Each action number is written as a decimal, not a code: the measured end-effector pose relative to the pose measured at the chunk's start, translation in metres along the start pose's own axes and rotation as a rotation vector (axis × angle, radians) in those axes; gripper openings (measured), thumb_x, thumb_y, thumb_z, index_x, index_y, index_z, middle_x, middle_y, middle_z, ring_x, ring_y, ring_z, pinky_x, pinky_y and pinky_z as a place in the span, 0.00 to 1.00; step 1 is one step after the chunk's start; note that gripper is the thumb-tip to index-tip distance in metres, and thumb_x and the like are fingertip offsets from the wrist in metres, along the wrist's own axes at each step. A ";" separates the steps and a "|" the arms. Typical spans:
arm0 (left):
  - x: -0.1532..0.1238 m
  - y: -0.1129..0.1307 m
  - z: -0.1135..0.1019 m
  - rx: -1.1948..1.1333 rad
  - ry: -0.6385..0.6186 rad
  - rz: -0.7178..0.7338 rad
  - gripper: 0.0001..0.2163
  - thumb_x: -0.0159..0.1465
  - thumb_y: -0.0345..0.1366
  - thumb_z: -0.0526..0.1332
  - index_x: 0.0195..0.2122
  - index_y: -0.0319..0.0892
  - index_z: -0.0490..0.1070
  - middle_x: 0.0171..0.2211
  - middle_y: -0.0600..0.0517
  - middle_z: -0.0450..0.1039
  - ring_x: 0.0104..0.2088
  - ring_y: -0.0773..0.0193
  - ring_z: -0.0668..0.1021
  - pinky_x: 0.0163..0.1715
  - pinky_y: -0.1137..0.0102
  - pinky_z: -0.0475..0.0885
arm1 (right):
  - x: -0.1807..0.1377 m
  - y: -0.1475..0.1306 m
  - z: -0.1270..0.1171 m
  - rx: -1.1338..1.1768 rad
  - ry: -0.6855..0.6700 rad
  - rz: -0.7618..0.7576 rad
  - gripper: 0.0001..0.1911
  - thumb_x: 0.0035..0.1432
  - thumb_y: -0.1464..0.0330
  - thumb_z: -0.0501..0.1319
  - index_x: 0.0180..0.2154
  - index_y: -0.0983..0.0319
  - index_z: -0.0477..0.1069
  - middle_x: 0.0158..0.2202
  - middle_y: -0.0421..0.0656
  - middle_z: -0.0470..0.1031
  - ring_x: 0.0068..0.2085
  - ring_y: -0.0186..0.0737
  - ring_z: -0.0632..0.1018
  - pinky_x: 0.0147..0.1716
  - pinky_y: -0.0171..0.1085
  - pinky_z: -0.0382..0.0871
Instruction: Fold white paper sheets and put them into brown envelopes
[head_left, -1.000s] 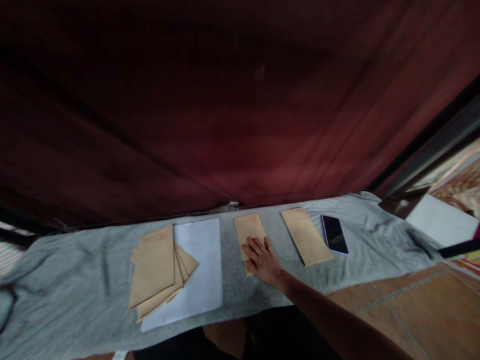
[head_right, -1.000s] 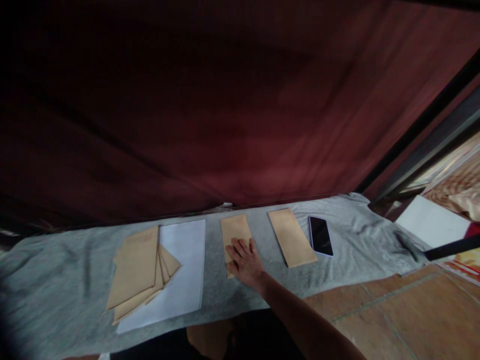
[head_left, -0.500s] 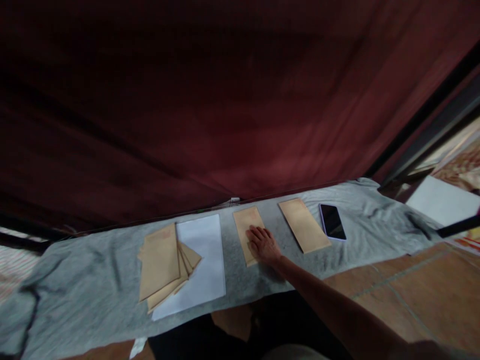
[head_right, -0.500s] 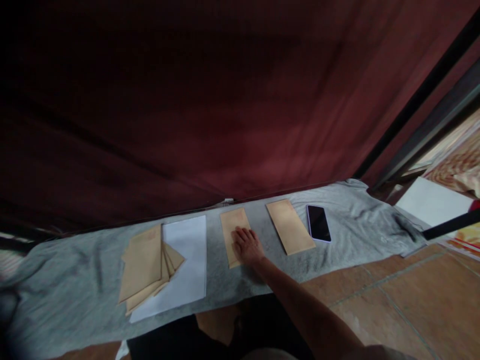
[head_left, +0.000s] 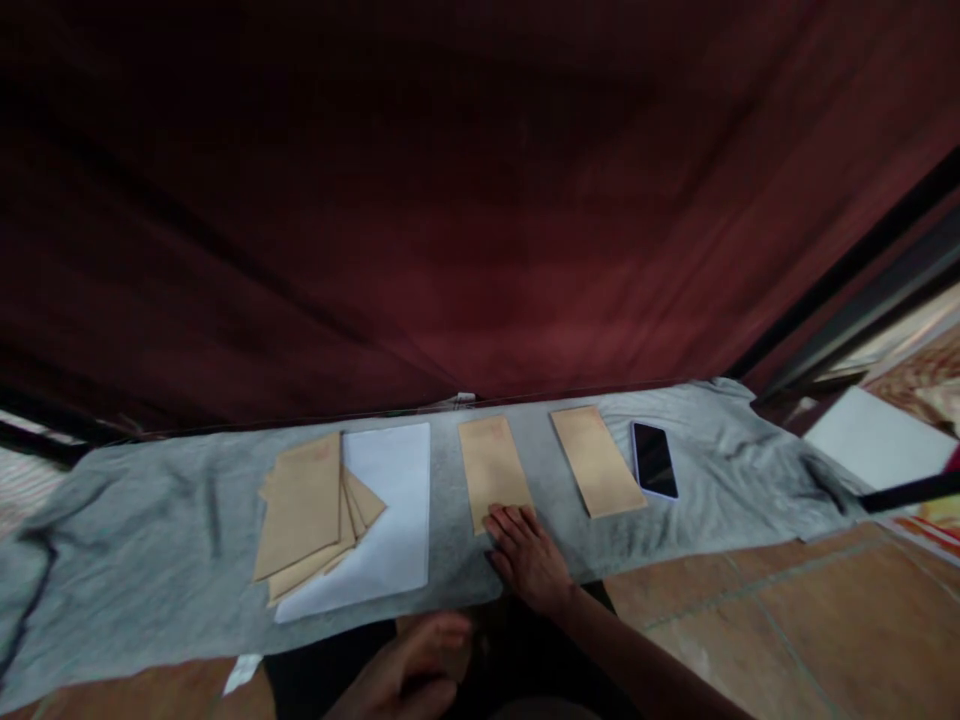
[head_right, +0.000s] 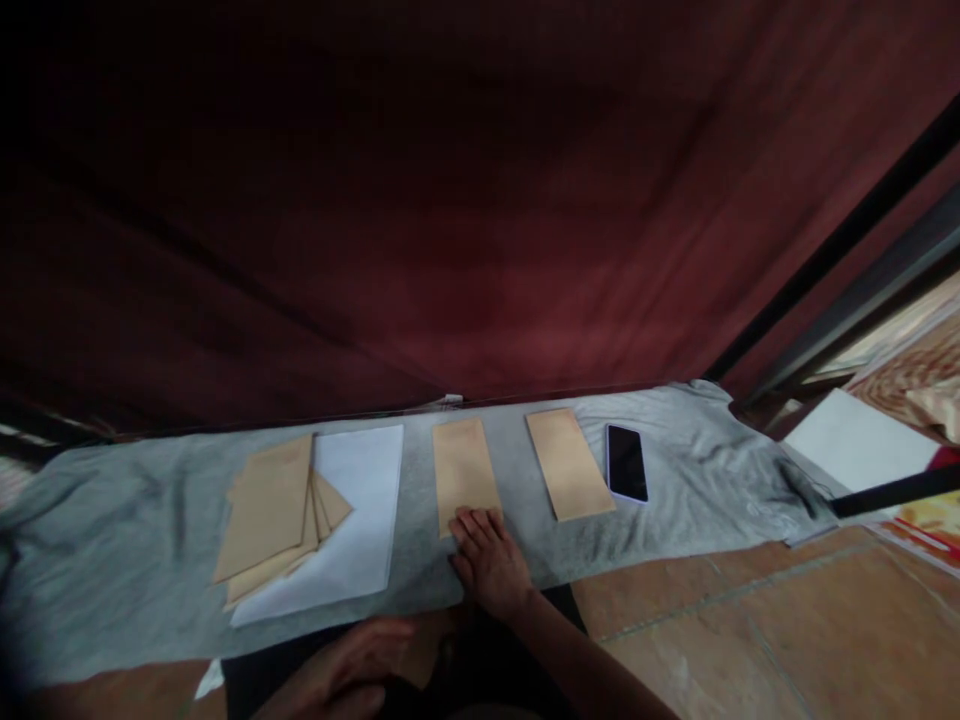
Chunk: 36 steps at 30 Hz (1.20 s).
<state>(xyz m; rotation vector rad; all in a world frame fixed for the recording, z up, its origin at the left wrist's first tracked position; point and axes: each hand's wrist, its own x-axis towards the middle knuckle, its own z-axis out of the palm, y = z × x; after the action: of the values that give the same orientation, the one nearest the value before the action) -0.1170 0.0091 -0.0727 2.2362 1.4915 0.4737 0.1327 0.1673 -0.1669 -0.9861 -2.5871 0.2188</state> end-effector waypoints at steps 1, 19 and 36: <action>0.009 -0.003 0.008 -0.017 0.000 -0.015 0.07 0.69 0.38 0.59 0.46 0.49 0.73 0.43 0.50 0.77 0.40 0.62 0.78 0.38 0.67 0.76 | 0.001 -0.001 0.000 -0.001 -0.008 0.017 0.27 0.71 0.61 0.53 0.68 0.58 0.57 0.68 0.44 0.61 0.67 0.45 0.63 0.67 0.50 0.54; 0.122 0.002 0.126 0.386 0.193 -0.106 0.32 0.71 0.50 0.52 0.70 0.37 0.51 0.69 0.42 0.56 0.69 0.53 0.59 0.67 0.55 0.58 | -0.023 0.023 -0.002 -0.037 -0.043 0.066 0.28 0.72 0.64 0.50 0.70 0.60 0.53 0.68 0.46 0.61 0.68 0.46 0.63 0.68 0.50 0.52; 0.128 -0.011 0.104 0.384 0.088 -0.067 0.23 0.74 0.43 0.49 0.66 0.39 0.60 0.67 0.43 0.61 0.68 0.56 0.62 0.67 0.57 0.56 | -0.012 0.039 0.011 0.130 0.192 0.440 0.23 0.69 0.65 0.47 0.60 0.64 0.67 0.52 0.55 0.75 0.50 0.50 0.77 0.50 0.48 0.70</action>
<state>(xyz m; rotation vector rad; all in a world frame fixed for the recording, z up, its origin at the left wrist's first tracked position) -0.0275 0.1169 -0.1607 2.4666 1.8256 0.2855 0.1606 0.1882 -0.1909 -1.4396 -2.1299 0.3780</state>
